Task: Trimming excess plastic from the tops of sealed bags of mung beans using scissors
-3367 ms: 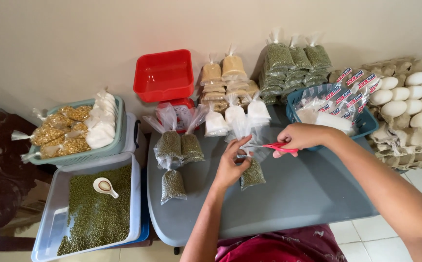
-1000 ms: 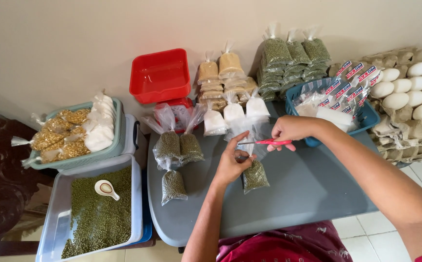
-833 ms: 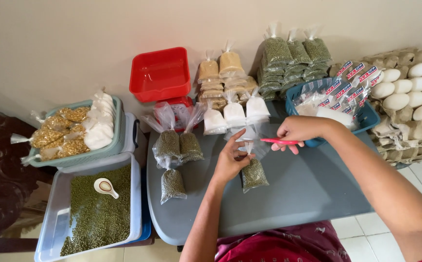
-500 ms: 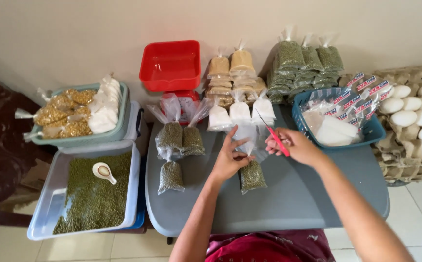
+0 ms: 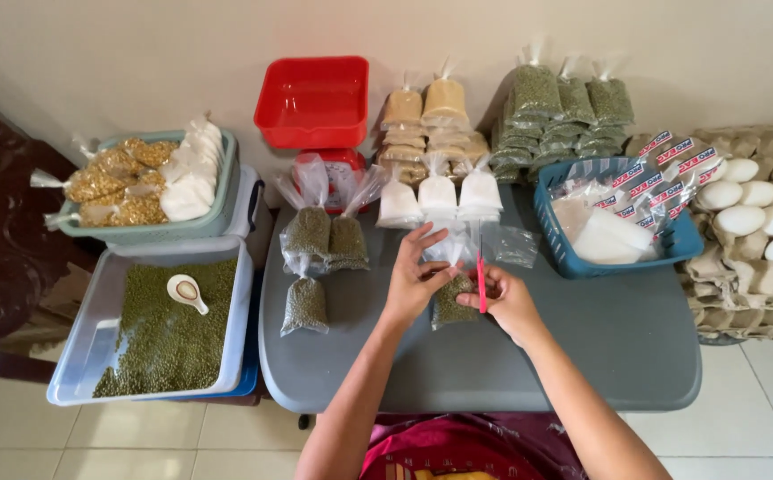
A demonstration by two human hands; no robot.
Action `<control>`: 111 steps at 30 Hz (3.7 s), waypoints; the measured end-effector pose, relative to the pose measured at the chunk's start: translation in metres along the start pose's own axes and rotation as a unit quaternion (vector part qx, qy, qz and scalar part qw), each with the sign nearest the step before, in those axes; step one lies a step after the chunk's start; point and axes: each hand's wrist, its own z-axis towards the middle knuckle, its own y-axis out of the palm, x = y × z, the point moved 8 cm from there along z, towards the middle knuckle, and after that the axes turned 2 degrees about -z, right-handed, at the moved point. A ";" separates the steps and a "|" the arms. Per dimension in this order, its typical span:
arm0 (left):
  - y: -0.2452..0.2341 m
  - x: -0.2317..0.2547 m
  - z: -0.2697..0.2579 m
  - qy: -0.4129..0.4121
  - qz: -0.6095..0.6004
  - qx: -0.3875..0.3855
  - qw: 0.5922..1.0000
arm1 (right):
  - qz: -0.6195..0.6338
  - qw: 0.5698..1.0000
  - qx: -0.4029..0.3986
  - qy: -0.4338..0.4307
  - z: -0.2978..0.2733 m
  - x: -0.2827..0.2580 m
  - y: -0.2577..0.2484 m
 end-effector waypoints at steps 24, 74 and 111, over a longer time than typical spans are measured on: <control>0.000 -0.044 -0.019 0.047 0.501 0.086 0.860 | 0.006 0.995 0.092 -0.039 0.022 0.034 0.001; -0.017 -0.017 -0.024 -0.002 0.205 0.118 0.972 | 0.020 0.994 0.102 -0.031 0.000 -0.002 -0.007; 0.002 0.003 -0.025 -0.045 0.195 0.069 0.977 | -0.193 0.938 0.235 -0.163 0.228 -0.185 -0.224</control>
